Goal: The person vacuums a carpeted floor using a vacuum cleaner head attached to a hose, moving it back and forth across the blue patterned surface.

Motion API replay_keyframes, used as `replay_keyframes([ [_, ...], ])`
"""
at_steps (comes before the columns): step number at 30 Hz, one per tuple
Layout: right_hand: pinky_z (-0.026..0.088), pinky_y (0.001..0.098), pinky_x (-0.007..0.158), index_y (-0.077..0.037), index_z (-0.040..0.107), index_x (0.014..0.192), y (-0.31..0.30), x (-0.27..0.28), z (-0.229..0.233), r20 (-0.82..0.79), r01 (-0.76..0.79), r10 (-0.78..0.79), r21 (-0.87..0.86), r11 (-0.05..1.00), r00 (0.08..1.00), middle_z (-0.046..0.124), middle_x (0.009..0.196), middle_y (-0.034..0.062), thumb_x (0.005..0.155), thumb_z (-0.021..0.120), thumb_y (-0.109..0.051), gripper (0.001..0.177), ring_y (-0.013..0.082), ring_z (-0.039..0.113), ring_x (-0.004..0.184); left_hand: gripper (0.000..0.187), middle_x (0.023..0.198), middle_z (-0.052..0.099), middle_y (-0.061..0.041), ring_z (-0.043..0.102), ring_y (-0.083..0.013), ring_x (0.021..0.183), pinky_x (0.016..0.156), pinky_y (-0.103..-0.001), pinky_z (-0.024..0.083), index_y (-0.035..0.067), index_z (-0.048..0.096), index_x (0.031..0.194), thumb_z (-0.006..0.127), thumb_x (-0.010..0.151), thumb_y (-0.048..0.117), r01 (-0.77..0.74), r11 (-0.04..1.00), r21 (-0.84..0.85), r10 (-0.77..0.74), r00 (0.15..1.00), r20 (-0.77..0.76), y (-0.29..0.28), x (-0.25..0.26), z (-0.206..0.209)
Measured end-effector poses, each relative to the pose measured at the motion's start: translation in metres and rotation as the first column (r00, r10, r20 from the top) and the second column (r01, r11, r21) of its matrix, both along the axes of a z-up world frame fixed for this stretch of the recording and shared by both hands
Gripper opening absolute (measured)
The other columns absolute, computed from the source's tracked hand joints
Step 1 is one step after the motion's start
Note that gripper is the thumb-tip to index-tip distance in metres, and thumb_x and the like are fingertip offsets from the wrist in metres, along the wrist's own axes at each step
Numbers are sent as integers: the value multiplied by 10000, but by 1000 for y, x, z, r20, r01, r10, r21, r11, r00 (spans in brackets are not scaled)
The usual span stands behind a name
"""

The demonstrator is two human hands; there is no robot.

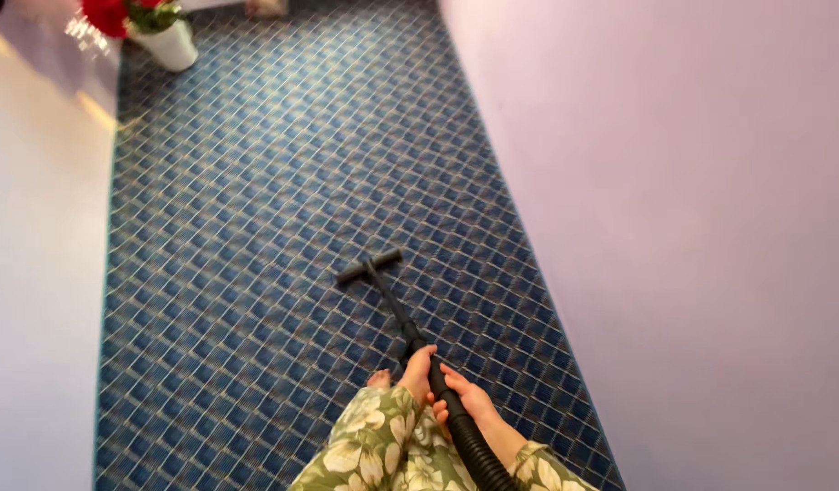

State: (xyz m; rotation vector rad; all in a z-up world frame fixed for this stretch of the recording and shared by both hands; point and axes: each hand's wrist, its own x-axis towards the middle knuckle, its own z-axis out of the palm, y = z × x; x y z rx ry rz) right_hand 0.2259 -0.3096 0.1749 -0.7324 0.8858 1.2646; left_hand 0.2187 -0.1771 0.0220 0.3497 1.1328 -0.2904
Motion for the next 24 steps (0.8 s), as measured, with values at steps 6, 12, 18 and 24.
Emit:
replay_keyframes([
  [6,519,298,450,-319,526,1419,-93,-2,5,-38,111,-110,4,994,993,599,933,195,1055,479,-258,372,180,554,577,365,820,658,-125,624,-294,775,775,-435,549,75,572,903,660,922,429,125,985,-121,-117,991,67,-93,9,12],
  [12,498,269,430,-273,548,1300,-145,0,29,-80,258,-260,-36,965,962,586,936,180,1054,501,-279,250,157,546,569,419,877,713,-109,658,-259,816,788,-383,551,80,629,951,630,937,499,360,927,-102,-361,932,10,-146,22,17],
  [18,499,280,445,-327,544,1285,-143,1,9,-75,187,-188,-16,982,979,596,936,166,1049,491,-290,244,166,546,583,376,748,655,-75,615,-254,691,698,-397,540,113,585,890,665,925,479,345,938,-44,-343,938,42,-140,19,14],
  [24,507,299,439,-356,546,1355,-122,22,-7,-63,153,-154,-21,988,986,600,921,172,1054,480,-291,314,180,551,568,314,857,615,-122,606,-272,720,687,-426,557,71,564,985,744,880,306,141,988,66,-143,989,27,-120,44,16],
])
